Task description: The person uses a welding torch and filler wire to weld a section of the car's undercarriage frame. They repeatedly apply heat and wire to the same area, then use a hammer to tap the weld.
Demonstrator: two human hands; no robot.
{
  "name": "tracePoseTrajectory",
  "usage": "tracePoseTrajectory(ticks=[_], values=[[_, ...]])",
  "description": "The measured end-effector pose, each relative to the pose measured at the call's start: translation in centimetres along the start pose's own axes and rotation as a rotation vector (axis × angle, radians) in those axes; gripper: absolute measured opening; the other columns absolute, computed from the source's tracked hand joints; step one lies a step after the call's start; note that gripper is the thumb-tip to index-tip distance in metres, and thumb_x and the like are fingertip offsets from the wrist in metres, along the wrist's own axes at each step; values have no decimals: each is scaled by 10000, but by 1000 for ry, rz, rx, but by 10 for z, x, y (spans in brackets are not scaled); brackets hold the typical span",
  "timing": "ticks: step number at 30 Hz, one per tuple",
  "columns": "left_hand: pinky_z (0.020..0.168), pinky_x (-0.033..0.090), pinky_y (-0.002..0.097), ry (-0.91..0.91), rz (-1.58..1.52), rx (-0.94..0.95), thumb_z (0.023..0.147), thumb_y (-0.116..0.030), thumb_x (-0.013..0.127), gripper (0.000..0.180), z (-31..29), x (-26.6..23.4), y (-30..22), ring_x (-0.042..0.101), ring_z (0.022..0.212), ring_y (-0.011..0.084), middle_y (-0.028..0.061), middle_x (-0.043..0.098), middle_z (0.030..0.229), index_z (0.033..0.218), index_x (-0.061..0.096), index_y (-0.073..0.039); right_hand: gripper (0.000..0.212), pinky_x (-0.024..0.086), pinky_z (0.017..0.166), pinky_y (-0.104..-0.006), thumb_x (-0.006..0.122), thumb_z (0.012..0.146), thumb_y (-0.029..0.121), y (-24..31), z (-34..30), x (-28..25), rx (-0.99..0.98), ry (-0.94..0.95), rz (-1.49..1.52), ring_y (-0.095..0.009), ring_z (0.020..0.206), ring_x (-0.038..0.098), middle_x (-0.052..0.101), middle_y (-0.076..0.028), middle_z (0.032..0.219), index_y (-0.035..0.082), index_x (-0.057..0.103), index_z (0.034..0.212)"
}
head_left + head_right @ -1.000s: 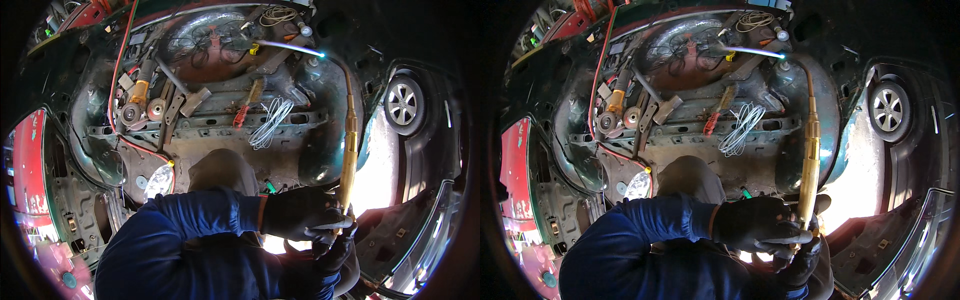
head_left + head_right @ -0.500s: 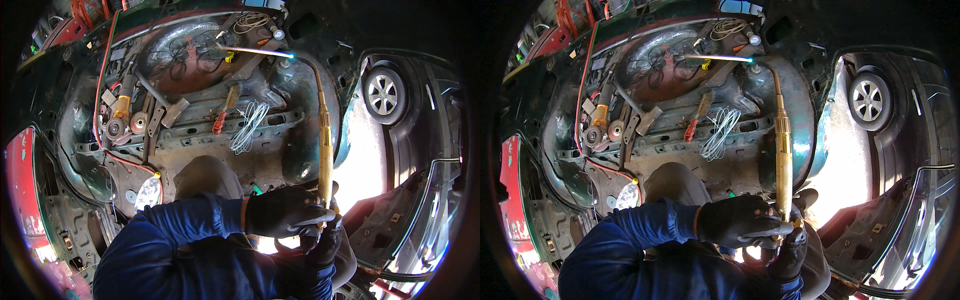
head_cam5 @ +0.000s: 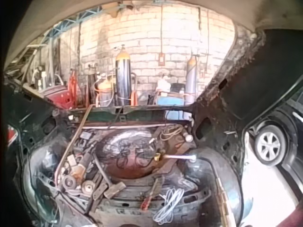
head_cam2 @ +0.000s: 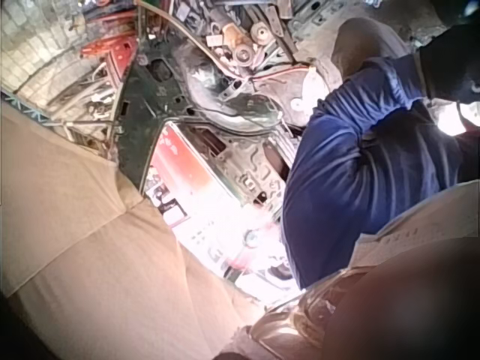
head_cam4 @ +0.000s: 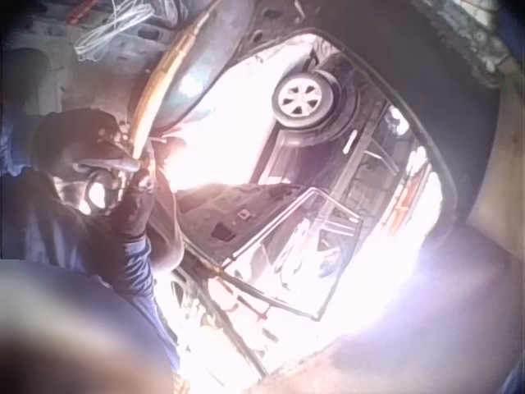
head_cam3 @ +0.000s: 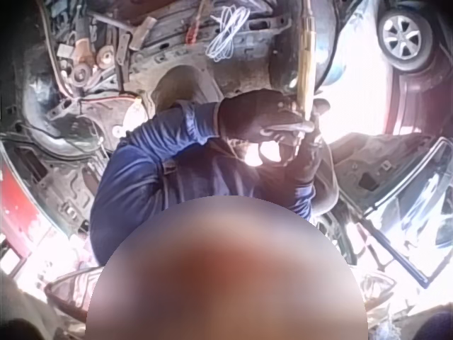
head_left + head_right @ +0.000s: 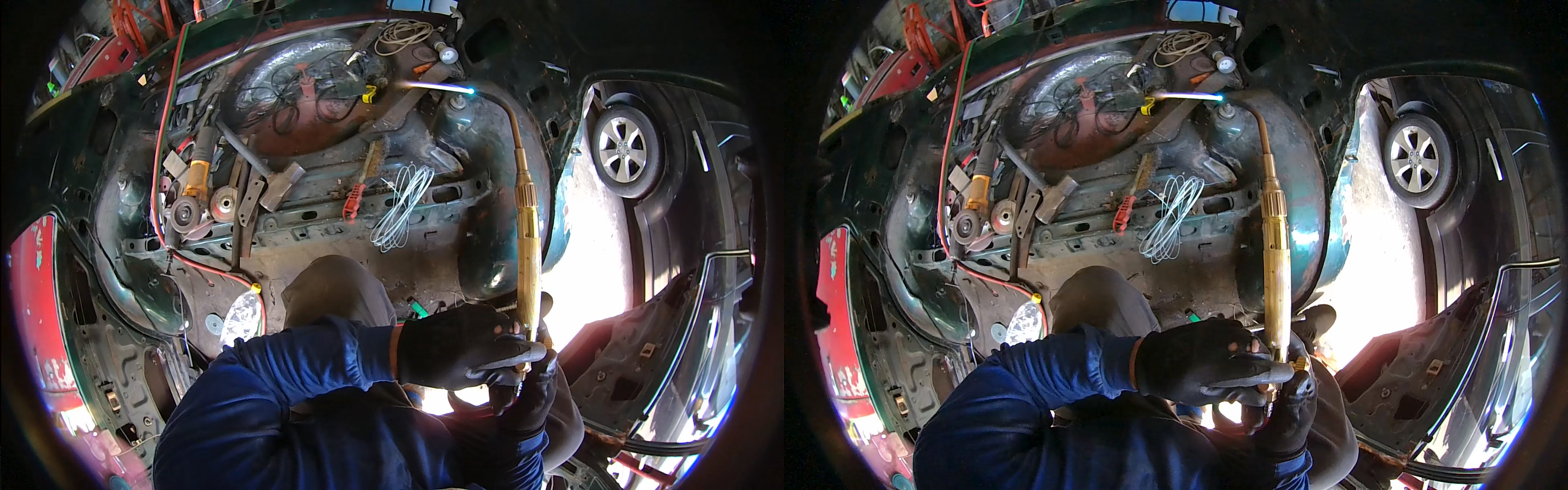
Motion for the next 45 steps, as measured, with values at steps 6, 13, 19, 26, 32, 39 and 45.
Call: tracePoseTrajectory(ticks=[6, 13, 19, 26, 32, 39, 45], values=[[843, 612, 402, 13, -31, -9, 983, -134, 755, 458, 5, -1, -1, 711, 994, 282, 138, 678, 1170, 1412, 630, -31, 728, 608, 972, -391, 470, 1147, 515, -3, -1, -9, -17, -68, 31, -270, 1124, 708, 662, -201, 1344, -14, 356, 1634], [842, 612, 390, 40, -38, -34, 993, -145, 751, 465, 4, 2, 3, 706, 991, 263, 129, 675, 1156, 1424, 624, -26, 741, 618, 949, -393, 510, 1130, 524, -6, -1, -13, 5, -107, 17, -267, 1114, 716, 675, -203, 1322, -26, 380, 1610], [799, 580, 378, 20, 14, -27, 943, -212, 821, 560, 1, 1, 4, 661, 922, 247, 85, 655, 1054, 1456, 652, -64, 750, 631, 938, -383, 554, 1111, 518, -5, 1, -11, 2, -97, 22, -276, 1109, 727, 682, -218, 1309, -31, 397, 1597], [772, 572, 380, -11, 46, 2, 920, -242, 852, 600, 2, 0, 4, 653, 872, 243, 69, 657, 1007, 1465, 662, -79, 721, 620, 974, -397, 568, 1113, 472, -9, 1, -16, 13, -104, 98, -287, 1150, 713, 681, -214, 1302, -38, 399, 1594], [757, 567, 378, -10, 39, 2, 917, -248, 857, 610, 2, 1, 3, 662, 852, 246, 71, 665, 997, 1469, 657, -79, 695, 611, 986, -395, 555, 1120, 448, -8, 1, -14, 3, -75, 104, -282, 1151, 710, 675, -208, 1309, -37, 402, 1594], [762, 565, 379, 47, 59, -9, 922, -226, 842, 616, -3, 8, 7, 656, 873, 249, 78, 667, 1024, 1484, 641, -74, 679, 608, 964, -376, 516, 1136, 453, -3, 0, -9, -11, -47, 62, -264, 1123, 712, 677, -203, 1310, -44, 407, 1586], [832, 565, 405, 47, 75, -23, 945, -277, 819, 604, 1, 0, 3, 666, 917, 283, 95, 680, 1059, 1478, 645, -54, 686, 601, 951, -364, 512, 1138, 464, -4, 1, -10, 16, -101, 16, -249, 1126, 701, 670, -201, 1319, -45, 406, 1586]])
Point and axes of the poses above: each hand's wrist, its own z-axis towards the middle knuckle, its own x-axis out of the palm, y = z × x, the point moved 10 cm from there along z, towards the middle knuckle
